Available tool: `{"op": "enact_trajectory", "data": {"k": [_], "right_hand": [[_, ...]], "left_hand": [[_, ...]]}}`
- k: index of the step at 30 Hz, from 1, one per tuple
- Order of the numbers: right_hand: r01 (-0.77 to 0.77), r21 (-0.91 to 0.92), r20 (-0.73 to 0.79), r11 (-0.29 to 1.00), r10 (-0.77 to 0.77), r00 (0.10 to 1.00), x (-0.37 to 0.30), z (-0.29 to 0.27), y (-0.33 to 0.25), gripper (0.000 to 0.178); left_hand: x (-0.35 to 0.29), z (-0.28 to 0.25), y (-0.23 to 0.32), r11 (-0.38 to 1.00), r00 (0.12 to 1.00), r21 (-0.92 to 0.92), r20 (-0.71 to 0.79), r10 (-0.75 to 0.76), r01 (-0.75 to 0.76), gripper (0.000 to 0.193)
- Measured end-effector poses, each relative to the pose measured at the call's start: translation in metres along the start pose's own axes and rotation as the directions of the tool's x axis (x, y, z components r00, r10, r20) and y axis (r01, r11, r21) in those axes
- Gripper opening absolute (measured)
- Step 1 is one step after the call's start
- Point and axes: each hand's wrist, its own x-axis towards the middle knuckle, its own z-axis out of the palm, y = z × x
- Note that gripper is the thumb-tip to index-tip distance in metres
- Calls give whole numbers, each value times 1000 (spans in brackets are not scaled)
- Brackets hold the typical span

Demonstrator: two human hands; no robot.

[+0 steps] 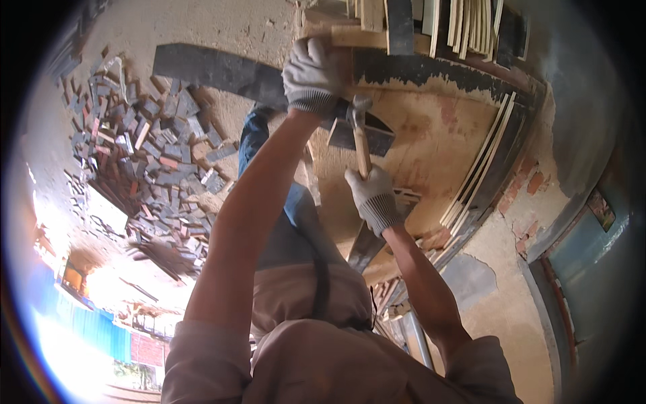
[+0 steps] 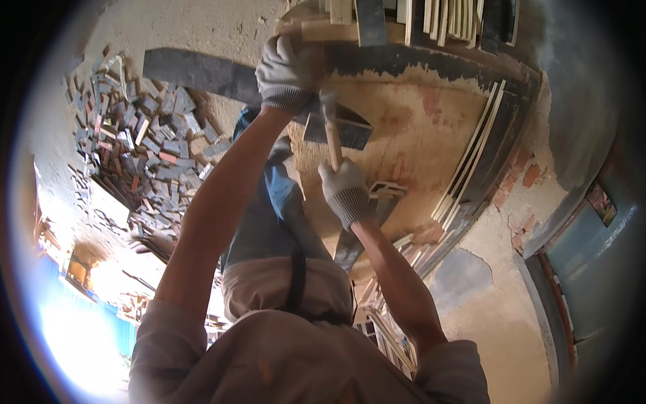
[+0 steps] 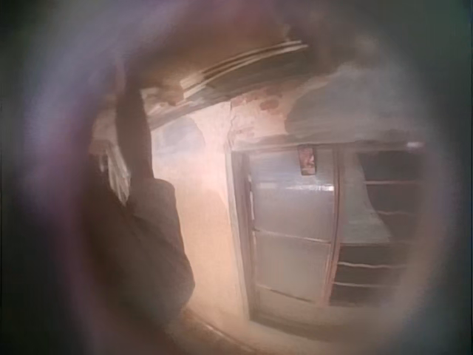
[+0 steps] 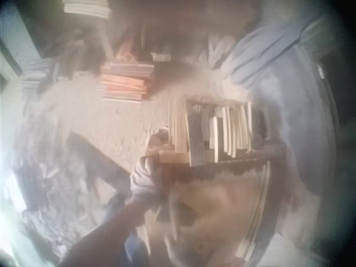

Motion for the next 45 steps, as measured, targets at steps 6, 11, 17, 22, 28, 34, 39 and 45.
{"op": "enact_trajectory", "data": {"k": [6,11,17,22,28,34,39,45], "right_hand": [[434,-67,44,898,-432,901,44,-49,64,40],[626,-572,249,530,-615,748,92,-89,53,33],[316,-313,182,896,-270,945,13,-108,36,46],[141,13,162,990,-142,976,-15,-98,39,38],[222,18,132,975,-222,966,0,-93,27,32],[78,-155,342,985,-21,939,24,-98,14,46],[406,-103,207,908,-380,902,-41,-133,67,42],[-116,-193,-201,974,77,977,-97,-228,198,28]], "left_hand": [[-2,0,-3,996,996,-22,-17,89,-89,50],[-2,4,-7,994,996,-55,-4,91,-91,51],[-5,1,2,999,1000,-42,12,17,-16,45],[0,1,0,999,995,-21,90,-46,48,48],[-3,10,0,988,995,-151,-95,22,-36,46],[-13,18,17,995,987,53,-147,-72,80,54],[-6,23,10,998,988,36,-151,-38,44,55],[-9,16,15,989,991,-66,35,-128,131,50]]}}
